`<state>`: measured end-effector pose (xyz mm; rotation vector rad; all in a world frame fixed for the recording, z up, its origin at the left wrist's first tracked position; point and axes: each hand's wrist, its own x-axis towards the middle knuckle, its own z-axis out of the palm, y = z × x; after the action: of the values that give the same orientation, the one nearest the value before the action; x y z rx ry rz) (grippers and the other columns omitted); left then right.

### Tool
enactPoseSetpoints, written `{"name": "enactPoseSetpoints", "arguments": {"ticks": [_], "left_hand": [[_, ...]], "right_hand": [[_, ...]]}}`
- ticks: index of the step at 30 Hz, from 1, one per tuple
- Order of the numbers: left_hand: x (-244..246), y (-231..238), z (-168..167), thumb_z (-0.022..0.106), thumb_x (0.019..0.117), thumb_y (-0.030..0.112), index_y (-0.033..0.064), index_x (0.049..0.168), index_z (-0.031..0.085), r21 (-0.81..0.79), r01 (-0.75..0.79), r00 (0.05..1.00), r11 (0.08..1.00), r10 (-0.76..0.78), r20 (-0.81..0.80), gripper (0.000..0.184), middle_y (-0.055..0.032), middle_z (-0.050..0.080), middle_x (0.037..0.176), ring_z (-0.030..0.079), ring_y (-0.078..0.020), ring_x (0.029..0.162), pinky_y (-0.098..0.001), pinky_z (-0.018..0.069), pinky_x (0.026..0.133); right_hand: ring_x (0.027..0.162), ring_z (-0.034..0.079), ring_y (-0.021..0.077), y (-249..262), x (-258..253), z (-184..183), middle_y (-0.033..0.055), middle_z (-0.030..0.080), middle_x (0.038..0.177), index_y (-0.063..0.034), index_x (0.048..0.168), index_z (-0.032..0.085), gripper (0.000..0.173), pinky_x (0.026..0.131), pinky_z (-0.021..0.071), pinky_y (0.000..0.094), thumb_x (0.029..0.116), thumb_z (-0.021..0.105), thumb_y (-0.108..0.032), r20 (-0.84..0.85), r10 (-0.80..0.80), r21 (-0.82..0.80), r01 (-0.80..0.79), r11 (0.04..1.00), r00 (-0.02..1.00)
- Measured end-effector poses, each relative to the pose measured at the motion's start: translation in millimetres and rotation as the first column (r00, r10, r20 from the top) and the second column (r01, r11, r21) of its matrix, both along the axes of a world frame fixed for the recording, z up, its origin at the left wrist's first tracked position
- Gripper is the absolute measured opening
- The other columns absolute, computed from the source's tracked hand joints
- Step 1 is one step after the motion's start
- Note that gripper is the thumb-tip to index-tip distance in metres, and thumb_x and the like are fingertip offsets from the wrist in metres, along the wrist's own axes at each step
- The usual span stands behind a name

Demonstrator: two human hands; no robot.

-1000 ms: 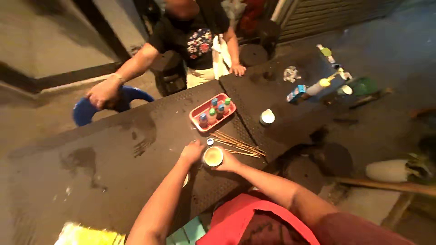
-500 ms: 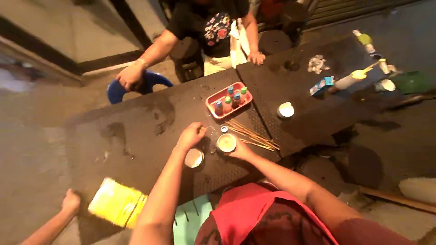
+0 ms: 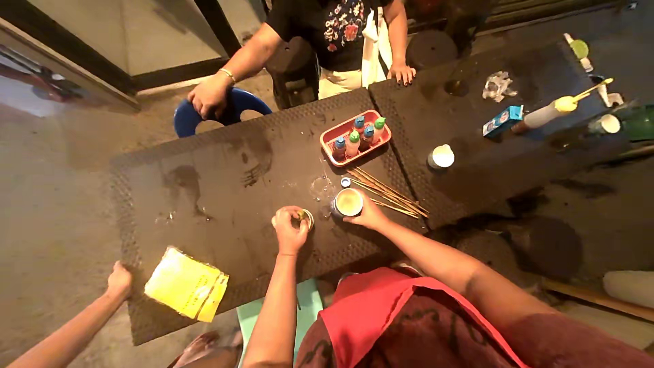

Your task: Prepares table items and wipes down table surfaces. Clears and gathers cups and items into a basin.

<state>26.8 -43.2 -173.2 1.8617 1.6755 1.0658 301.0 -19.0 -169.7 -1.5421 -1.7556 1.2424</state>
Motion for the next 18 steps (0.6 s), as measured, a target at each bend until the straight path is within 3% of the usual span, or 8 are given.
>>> {"name": "enactPoseSetpoints", "arguments": {"ticks": [3, 6, 10, 12, 15, 18], "left_hand": [[-4, -2, -2, 0.059, 0.0775, 0.009, -0.0039, 0.094, 0.055, -0.067, 0.000, 0.984, 0.998, 0.012, 0.179, 0.022, -0.0232, 0.066, 0.119, 0.059, -0.0385, 0.120, -0.0537, 0.0446, 0.102], [-6, -2, 2, 0.055, 0.0799, 0.004, -0.0075, 0.102, 0.052, -0.035, -0.036, 0.953, 0.999, 0.045, 0.299, 0.025, -0.0250, 0.062, 0.125, 0.057, -0.0312, 0.125, -0.0439, 0.0458, 0.106], [-1, -5, 22, 0.060, 0.0891, 0.023, -0.0117, 0.125, 0.054, 0.100, -0.069, 0.975, 0.993, 0.046, 0.216, 0.050, -0.0279, 0.060, 0.129, 0.055, -0.0301, 0.127, -0.0432, 0.0435, 0.110], [20, -6, 35, 0.065, 0.0893, 0.034, -0.0113, 0.129, 0.052, 0.124, 0.014, 0.987, 0.992, -0.033, 0.158, 0.062, -0.0290, 0.060, 0.129, 0.056, -0.0313, 0.127, -0.0438, 0.0446, 0.108], [65, -10, 47, 0.070, 0.0880, 0.040, -0.0101, 0.136, 0.047, 0.101, 0.171, 0.969, 0.980, -0.185, 0.162, 0.073, -0.0291, 0.057, 0.136, 0.053, -0.0305, 0.133, -0.0427, 0.0429, 0.112], [121, 4, 69, 0.068, 0.0879, 0.039, -0.0098, 0.138, 0.048, 0.095, 0.266, 0.951, 0.959, -0.277, 0.135, 0.072, -0.0291, 0.056, 0.136, 0.052, -0.0325, 0.132, -0.0447, 0.0418, 0.112]], "right_hand": [[0.139, 0.052, 0.0271, 1, 0, 2, 0.0219, 0.053, 0.148, 0.0013, 0.152, 0.039, 0.101, 0.118, 0.0416, 0.0411, 0.0725, 0.094, -0.028, 0.001, 0.001, -0.006, -0.001, 1.000, 1.000], [0.138, 0.052, 0.0271, 1, 3, 1, 0.0220, 0.053, 0.147, 0.0016, 0.151, 0.039, 0.101, 0.118, 0.0419, 0.0411, 0.0725, 0.094, -0.030, -0.007, 0.008, 0.005, -0.008, 1.000, 1.000], [0.139, 0.051, 0.0271, 2, 1, -6, 0.0226, 0.052, 0.149, 0.0018, 0.153, 0.037, 0.106, 0.118, 0.0414, 0.0401, 0.0698, 0.095, -0.029, -0.052, 0.011, 0.009, -0.011, 1.000, 0.999], [0.139, 0.051, 0.0271, 2, 2, -11, 0.0234, 0.052, 0.148, 0.0037, 0.152, 0.037, 0.107, 0.119, 0.0410, 0.0393, 0.0685, 0.096, -0.028, -0.093, 0.014, 0.031, -0.011, 0.999, 0.996], [0.140, 0.050, 0.0295, 3, 5, -12, 0.0255, 0.052, 0.148, 0.0069, 0.150, 0.040, 0.105, 0.121, 0.0390, 0.0402, 0.0671, 0.096, -0.026, -0.158, 0.037, 0.080, -0.025, 0.996, 0.987], [0.141, 0.047, 0.0356, 5, 7, -15, 0.0287, 0.049, 0.149, 0.0089, 0.150, 0.041, 0.101, 0.121, 0.0367, 0.0445, 0.0697, 0.093, -0.024, -0.205, 0.065, 0.104, -0.044, 0.994, 0.977]]}}
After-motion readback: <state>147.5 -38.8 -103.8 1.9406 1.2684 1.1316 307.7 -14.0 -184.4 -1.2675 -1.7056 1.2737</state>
